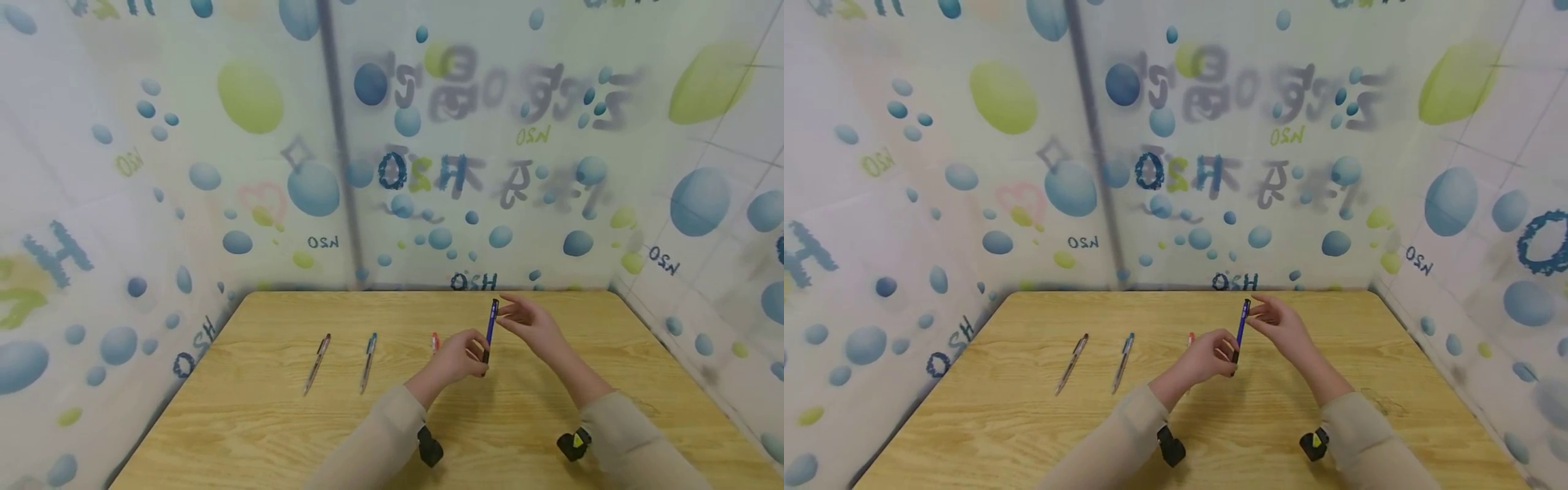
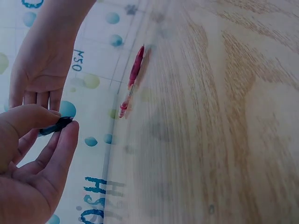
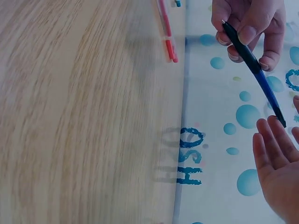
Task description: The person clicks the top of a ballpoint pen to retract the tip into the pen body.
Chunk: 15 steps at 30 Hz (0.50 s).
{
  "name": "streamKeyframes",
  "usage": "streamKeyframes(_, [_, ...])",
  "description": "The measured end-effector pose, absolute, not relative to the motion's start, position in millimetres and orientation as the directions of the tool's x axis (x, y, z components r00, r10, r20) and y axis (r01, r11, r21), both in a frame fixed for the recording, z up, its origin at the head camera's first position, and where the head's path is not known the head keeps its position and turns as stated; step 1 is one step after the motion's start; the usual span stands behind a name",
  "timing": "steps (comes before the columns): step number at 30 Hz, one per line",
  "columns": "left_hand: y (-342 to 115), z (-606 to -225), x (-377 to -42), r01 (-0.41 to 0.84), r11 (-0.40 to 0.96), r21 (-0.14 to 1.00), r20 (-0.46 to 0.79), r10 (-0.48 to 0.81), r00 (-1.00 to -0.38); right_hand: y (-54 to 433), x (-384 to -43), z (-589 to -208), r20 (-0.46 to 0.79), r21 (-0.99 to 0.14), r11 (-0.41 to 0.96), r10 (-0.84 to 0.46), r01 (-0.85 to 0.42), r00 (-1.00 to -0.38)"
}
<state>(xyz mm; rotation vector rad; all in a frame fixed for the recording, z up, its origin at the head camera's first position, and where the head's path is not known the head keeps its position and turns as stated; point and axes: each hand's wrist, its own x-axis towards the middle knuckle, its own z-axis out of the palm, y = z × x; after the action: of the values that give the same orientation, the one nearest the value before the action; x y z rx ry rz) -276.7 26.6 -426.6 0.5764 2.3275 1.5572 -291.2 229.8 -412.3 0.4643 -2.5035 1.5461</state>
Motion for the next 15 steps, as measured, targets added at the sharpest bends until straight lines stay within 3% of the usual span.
streamKeyframes(15, [26, -427, -271, 0.200, 0.316, 0.927, 0.021, 0.491, -0.871, 218, -295, -407, 0.290, -0.860, 0.393, -0.147, -0.325, -0.945])
